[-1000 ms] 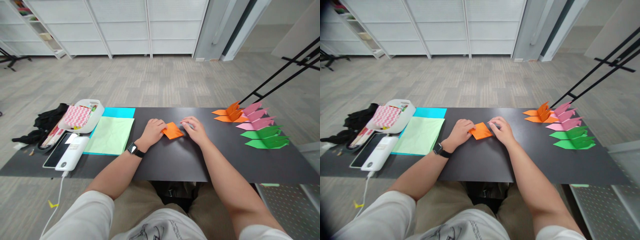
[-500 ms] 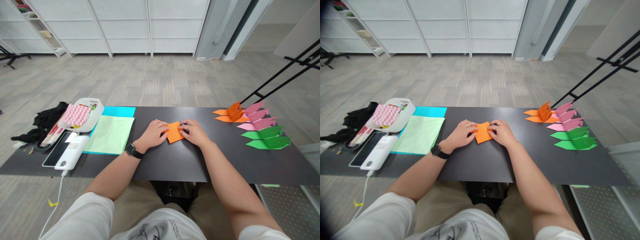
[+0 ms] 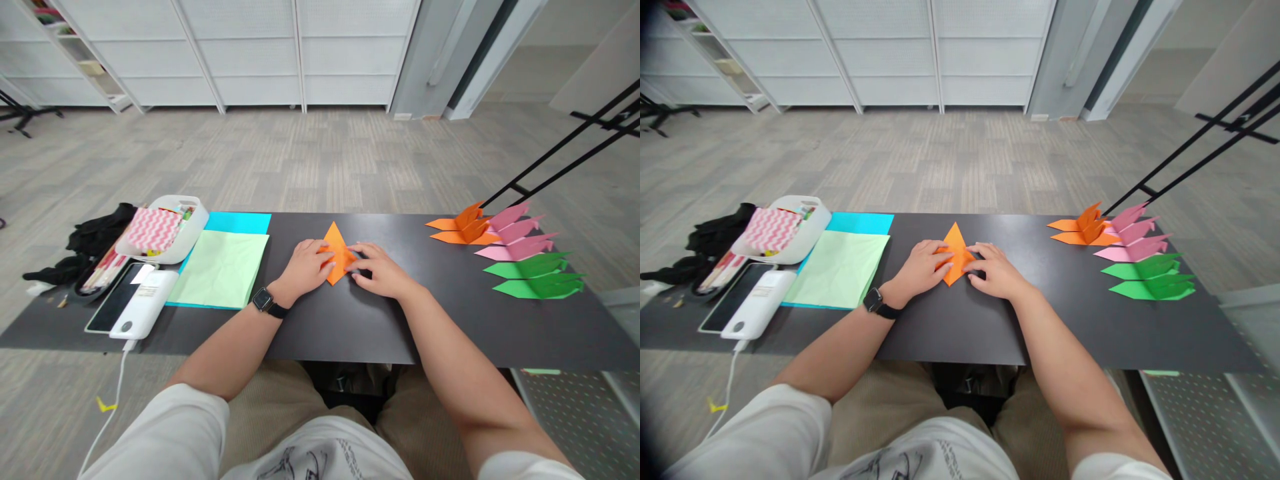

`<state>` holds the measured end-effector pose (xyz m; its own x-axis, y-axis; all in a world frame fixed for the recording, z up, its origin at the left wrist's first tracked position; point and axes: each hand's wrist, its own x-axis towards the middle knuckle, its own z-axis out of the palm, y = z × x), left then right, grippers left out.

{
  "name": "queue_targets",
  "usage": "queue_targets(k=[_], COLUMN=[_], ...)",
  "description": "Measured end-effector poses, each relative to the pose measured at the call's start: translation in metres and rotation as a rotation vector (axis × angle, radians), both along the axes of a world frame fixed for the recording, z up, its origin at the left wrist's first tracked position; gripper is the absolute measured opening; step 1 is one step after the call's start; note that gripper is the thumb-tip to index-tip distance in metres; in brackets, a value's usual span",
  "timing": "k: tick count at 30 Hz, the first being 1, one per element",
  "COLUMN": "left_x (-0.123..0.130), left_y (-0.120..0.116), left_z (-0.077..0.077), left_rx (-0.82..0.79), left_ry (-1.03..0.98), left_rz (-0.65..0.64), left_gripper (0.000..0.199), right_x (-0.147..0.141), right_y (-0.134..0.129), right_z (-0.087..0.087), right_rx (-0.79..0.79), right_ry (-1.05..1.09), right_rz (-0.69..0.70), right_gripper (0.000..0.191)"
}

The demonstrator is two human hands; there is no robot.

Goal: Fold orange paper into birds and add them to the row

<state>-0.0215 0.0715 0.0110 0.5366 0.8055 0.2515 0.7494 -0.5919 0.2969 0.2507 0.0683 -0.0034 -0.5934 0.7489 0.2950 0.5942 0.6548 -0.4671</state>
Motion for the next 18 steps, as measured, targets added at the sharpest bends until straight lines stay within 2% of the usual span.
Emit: queue_targets(k=[2,6,13,18], left_x=[0.000,0.000,0.000,0.001], left_y=[0.002,0.002,0.000,-0.002], left_z=[-0.001,-0.002,-0.005,-0.001], left_rx=[-0.023,-0.068,-0.132,-0.152], left_ry=[0.009,0.001,-0.029,-0.032], left_rz=[-0.030,-0.085,-0.117,-0.109], left_gripper=[0.032,0.038,0.037,0.038], right_x=[0.001,0.007,0.012,0.013], right_y=[0.001,0.006,0.009,0.009], right_z=[0.001,0.002,0.002,0.006], right_rx=[-0.002,-0.023,-0.045,-0.056], right_ry=[0.025,0.039,0.019,0.118], right_rz=[-0.009,-0.137,-0.113,-0.075], right_gripper=[0.041,0.059,0.047,0.040])
